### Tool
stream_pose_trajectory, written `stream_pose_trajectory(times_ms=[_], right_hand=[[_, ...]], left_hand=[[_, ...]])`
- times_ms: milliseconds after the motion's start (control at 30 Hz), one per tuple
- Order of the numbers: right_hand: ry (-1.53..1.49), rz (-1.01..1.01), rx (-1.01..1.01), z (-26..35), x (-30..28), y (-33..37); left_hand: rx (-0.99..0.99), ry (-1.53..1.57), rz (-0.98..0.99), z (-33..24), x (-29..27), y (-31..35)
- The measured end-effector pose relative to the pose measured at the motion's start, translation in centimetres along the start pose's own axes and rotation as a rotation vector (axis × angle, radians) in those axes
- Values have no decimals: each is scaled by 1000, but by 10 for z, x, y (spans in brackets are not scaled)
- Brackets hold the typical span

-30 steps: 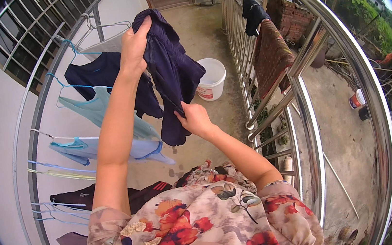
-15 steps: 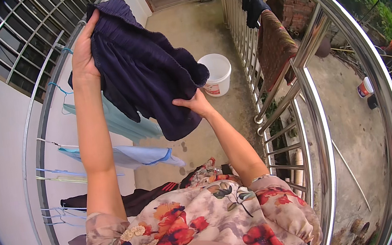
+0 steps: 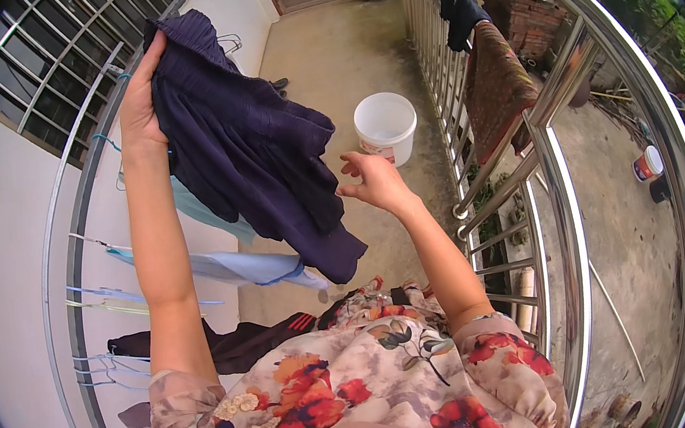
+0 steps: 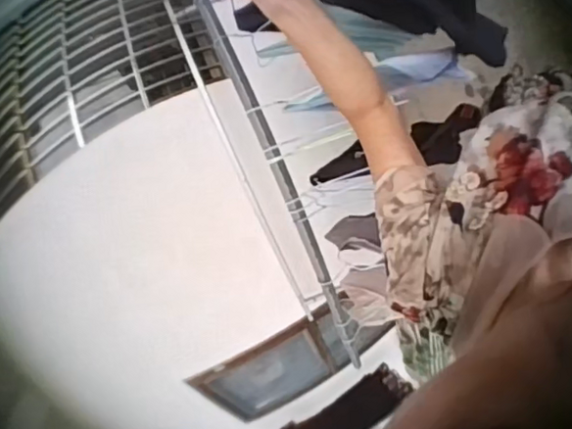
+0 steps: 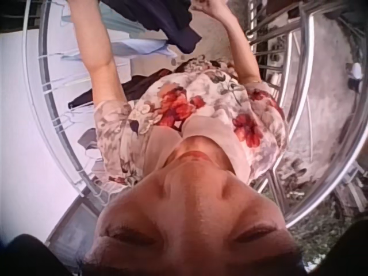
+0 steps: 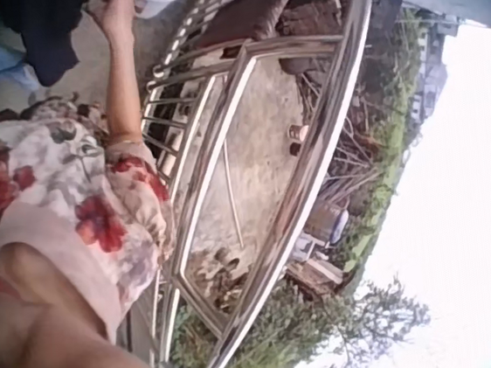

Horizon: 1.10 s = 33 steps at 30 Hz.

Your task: The person takes wet garments from a bucket, places them onto hangers, and hangs the hangers on a metal rack. The person then picks up clips and walks into a room to reach into a top-loading washing machine.

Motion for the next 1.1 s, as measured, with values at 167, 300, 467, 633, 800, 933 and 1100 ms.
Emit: stream_pose_trajectory(times_ms=[167, 300, 467, 633, 800, 933, 1100], right_hand=[[-126, -473, -579, 119, -90, -18], [43, -88, -492, 107, -59, -52], [-67, 281, -334, 59, -13, -49], [-803, 634, 327, 70, 30, -37], [-1770, 1266, 556, 58, 81, -13], [-1602, 1374, 648, 40, 127, 22], [-1195, 1293, 719, 30, 166, 24]], left_hand=[[-139, 4, 10, 24, -10, -2], [-121, -155, -20, 23, -23, -8], [-11, -123, -54, 21, -32, -3], [112, -418, -121, 41, -77, -17], [96, -488, -131, 75, -102, -11], [20, -700, 39, 101, -103, -6], [233, -1529, 48, 160, -96, 19]])
Point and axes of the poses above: each hand's wrist, its own y-axis away from the middle knuckle, its own x-axis out of the palm, z = x × y, the point moved 3 cm from there along -y, towards the middle knuckle, and after that the axes turned 14 degrees about y, right-handed, at the moved point
